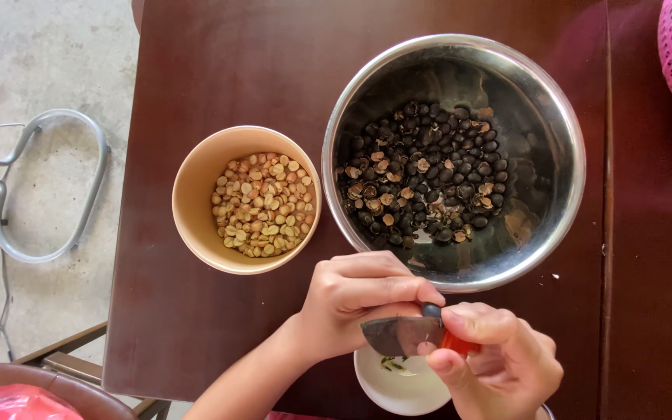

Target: The person retrieves black seeds from a metal bowl, peels them using a knife, and places the inner kernels into a tan bowl and the green sprouts into a small white bowl.

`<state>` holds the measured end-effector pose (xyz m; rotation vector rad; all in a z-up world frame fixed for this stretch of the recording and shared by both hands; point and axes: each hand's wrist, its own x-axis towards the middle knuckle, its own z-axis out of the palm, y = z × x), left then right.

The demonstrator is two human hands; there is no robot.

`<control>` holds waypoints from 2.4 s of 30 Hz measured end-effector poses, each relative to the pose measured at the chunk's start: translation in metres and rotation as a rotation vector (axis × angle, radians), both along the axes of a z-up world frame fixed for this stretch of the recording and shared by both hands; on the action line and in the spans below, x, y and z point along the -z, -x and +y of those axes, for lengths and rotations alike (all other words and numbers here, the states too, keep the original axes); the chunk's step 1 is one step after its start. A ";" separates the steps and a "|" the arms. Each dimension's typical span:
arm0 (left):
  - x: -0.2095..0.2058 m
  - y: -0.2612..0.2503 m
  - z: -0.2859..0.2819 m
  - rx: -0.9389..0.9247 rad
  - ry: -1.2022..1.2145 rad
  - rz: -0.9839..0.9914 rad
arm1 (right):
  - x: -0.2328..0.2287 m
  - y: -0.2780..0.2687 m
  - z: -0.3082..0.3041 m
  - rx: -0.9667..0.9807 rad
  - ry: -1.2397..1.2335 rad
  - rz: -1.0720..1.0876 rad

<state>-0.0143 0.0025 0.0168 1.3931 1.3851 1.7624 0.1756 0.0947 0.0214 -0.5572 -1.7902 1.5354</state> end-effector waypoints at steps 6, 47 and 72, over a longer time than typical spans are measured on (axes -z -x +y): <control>-0.003 0.004 0.003 -0.098 -0.075 0.230 | 0.001 -0.004 0.006 -0.026 0.190 -0.041; -0.002 -0.028 0.001 -0.016 0.082 -0.509 | 0.029 -0.011 0.029 -0.167 0.653 0.147; 0.006 -0.020 0.005 0.031 0.131 -0.958 | 0.001 0.000 0.027 -0.036 -0.012 -0.301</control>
